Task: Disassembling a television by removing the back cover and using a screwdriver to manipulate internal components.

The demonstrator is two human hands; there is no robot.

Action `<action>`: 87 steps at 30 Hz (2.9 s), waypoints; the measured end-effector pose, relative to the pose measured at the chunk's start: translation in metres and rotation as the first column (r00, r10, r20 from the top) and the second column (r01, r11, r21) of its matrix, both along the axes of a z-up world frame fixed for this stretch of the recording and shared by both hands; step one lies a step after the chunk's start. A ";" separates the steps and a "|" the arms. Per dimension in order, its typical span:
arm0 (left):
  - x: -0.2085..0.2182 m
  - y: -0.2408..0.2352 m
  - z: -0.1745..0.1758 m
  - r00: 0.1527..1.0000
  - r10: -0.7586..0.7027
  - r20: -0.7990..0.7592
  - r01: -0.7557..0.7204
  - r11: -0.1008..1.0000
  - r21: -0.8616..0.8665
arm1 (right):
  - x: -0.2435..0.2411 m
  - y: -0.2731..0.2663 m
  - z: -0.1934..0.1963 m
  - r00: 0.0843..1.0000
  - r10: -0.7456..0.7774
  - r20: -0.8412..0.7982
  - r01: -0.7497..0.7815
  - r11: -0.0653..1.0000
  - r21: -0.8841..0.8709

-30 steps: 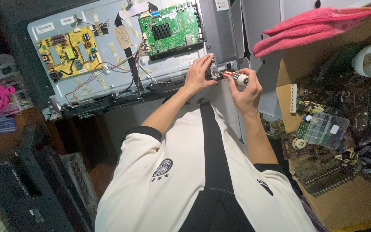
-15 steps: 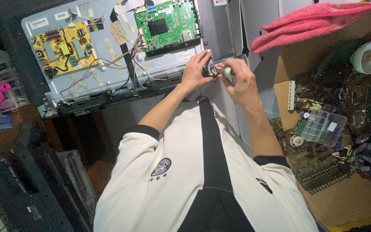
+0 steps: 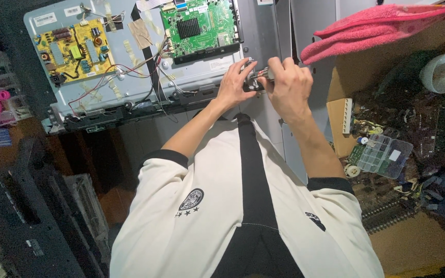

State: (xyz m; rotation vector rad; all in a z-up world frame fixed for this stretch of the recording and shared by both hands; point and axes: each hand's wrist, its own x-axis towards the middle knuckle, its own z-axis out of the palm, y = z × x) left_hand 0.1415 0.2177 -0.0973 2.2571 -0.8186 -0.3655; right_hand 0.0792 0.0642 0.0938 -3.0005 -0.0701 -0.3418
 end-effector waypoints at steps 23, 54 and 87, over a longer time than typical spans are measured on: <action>-0.004 -0.012 0.084 0.988 -0.150 -0.034 0.121 0.895 -0.428 | -0.007 0.008 -0.008 0.983 0.117 -0.140 -0.128 0.989 -0.076; -0.008 -0.015 0.100 0.985 -0.070 -0.157 -0.021 0.860 -0.511 | 0.006 0.006 0.014 0.969 0.218 -0.119 -0.232 0.964 -0.129; 0.021 -0.012 0.105 0.995 -0.097 -0.009 0.090 0.946 -0.312 | 0.007 -0.009 0.005 0.973 0.217 -0.084 -0.216 0.976 0.022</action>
